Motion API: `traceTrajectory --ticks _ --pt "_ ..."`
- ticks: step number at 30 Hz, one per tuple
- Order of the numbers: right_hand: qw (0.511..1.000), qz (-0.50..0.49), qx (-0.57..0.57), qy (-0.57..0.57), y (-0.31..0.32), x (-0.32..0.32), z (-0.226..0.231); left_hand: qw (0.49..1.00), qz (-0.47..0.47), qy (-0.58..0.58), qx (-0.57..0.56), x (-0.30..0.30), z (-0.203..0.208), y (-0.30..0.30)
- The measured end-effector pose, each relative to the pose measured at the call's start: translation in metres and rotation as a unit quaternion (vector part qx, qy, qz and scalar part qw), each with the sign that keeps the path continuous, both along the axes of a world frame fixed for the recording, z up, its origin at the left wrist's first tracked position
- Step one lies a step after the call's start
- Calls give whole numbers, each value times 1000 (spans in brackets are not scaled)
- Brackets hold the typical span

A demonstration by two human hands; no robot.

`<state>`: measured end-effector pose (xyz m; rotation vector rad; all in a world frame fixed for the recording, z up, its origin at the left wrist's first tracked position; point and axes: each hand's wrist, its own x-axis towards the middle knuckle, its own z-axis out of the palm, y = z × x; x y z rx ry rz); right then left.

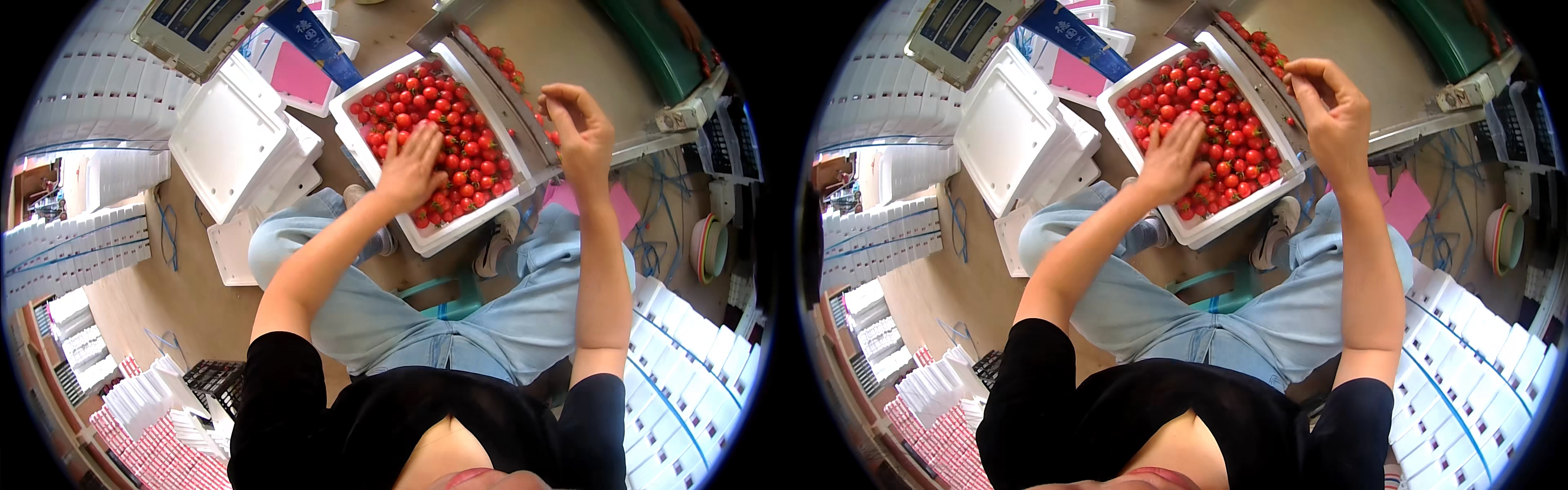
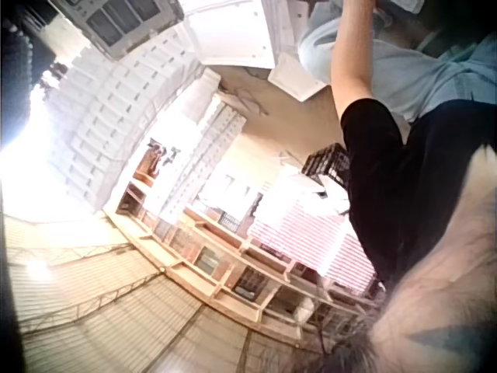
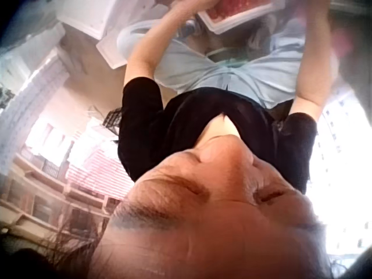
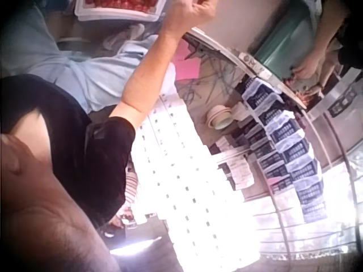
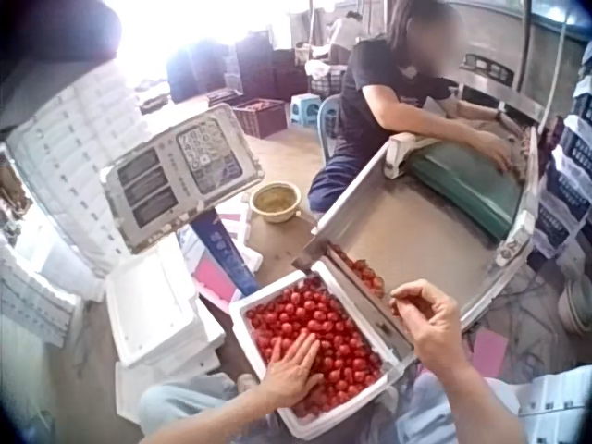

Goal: The person sorts cherry tomatoes from a metal tray into a foam box, places a pink protective sheet on top, and seals it with a white foam lid.

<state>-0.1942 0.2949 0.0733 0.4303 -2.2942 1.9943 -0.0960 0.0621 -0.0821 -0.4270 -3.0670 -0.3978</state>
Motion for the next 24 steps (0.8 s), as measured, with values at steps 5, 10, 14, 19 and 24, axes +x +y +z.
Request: traceTrajectory --ticks 5,10,14,19,24 --pt "995 25 90 31 -6 5 -3 989 -42 -137 29 33 38 38" --pt "965 170 198 18 -16 16 -14 975 -86 -205 15 3 56 18" --pt "840 374 377 114 -25 59 -75 998 52 -45 -12 -37 60 -25" --pt "712 424 496 260 -41 120 -115 968 217 36 -123 -51 29 -97" --pt "695 417 509 291 -48 128 -126 950 307 -58 -7 -54 10 -102"
